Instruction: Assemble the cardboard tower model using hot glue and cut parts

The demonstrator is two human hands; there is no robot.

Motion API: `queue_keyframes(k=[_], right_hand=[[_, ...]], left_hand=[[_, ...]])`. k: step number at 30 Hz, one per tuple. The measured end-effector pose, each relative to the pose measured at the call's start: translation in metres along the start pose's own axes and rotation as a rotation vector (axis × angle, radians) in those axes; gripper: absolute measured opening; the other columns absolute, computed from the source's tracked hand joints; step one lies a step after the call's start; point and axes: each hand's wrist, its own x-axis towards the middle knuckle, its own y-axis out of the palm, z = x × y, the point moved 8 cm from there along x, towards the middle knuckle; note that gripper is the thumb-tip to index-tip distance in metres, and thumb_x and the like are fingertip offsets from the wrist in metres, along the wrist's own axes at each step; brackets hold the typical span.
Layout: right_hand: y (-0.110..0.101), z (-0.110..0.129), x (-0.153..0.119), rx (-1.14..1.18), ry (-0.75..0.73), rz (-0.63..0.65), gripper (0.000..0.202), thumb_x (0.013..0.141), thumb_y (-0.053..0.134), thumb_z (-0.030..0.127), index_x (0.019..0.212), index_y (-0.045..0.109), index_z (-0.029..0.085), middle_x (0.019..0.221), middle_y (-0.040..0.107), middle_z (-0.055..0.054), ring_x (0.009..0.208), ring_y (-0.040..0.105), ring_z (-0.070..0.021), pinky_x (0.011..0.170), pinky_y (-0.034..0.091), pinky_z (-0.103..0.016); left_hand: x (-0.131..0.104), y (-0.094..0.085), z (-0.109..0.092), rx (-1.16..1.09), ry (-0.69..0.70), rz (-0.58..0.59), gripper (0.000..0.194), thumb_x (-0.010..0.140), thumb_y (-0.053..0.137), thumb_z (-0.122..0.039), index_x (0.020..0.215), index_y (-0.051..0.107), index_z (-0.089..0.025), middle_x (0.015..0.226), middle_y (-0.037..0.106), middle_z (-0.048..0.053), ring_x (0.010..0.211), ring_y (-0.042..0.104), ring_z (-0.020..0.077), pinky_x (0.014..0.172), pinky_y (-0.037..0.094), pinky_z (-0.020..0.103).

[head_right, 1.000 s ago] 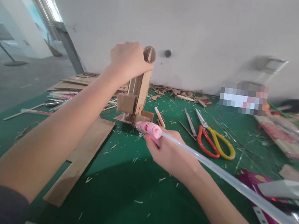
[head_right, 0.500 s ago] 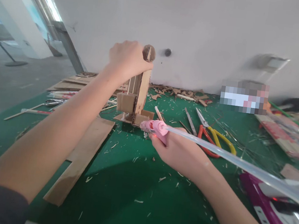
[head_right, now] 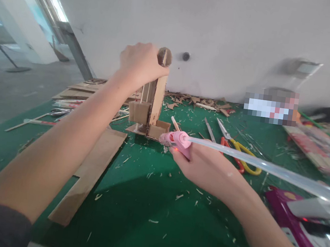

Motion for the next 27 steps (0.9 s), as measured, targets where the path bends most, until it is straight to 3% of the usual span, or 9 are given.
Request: queue_keyframes(k=[8, 13, 20, 27], right_hand=[[-0.003, 0.001, 0.000, -0.034, -0.028, 0.043, 0.029, 0.092, 0.041, 0.034, 0.092, 0.066, 0.021, 0.062, 0.062, 0.001, 0.052, 0.054, -0.0126, 0.054, 0.040, -0.026], [-0.003, -0.001, -0.001, -0.006, -0.027, 0.042, 0.027, 0.091, 0.041, 0.032, 0.100, 0.065, 0.025, 0.070, 0.067, 0.000, 0.062, 0.060, -0.0158, 0.059, 0.043, -0.026], [-0.003, -0.007, -0.002, 0.034, 0.015, 0.024, 0.025, 0.090, 0.042, 0.033, 0.097, 0.066, 0.028, 0.077, 0.069, 0.001, 0.060, 0.058, -0.0150, 0.058, 0.044, -0.026], [-0.008, -0.009, -0.002, 0.125, 0.037, 0.021, 0.022, 0.088, 0.048, 0.034, 0.096, 0.067, 0.027, 0.070, 0.065, 0.002, 0.053, 0.053, -0.0121, 0.054, 0.043, -0.024]], left_hand=[[0.011, 0.012, 0.006, -0.211, 0.088, -0.018, 0.015, 0.065, 0.071, -0.029, 0.079, 0.065, -0.025, 0.075, 0.068, 0.008, 0.098, 0.060, 0.0353, 0.075, 0.046, 0.041], [0.017, 0.019, 0.013, -0.265, 0.086, 0.001, 0.013, 0.066, 0.071, -0.028, 0.075, 0.063, -0.024, 0.075, 0.067, 0.009, 0.103, 0.058, 0.0383, 0.079, 0.045, 0.046], [0.027, 0.024, 0.018, -0.358, 0.210, -0.056, 0.014, 0.066, 0.073, -0.028, 0.077, 0.064, -0.024, 0.074, 0.066, 0.007, 0.105, 0.056, 0.0383, 0.083, 0.044, 0.047], [0.024, 0.023, 0.021, -0.319, 0.132, -0.030, 0.016, 0.067, 0.073, -0.031, 0.076, 0.063, -0.022, 0.082, 0.067, 0.010, 0.109, 0.054, 0.0401, 0.085, 0.043, 0.048]])
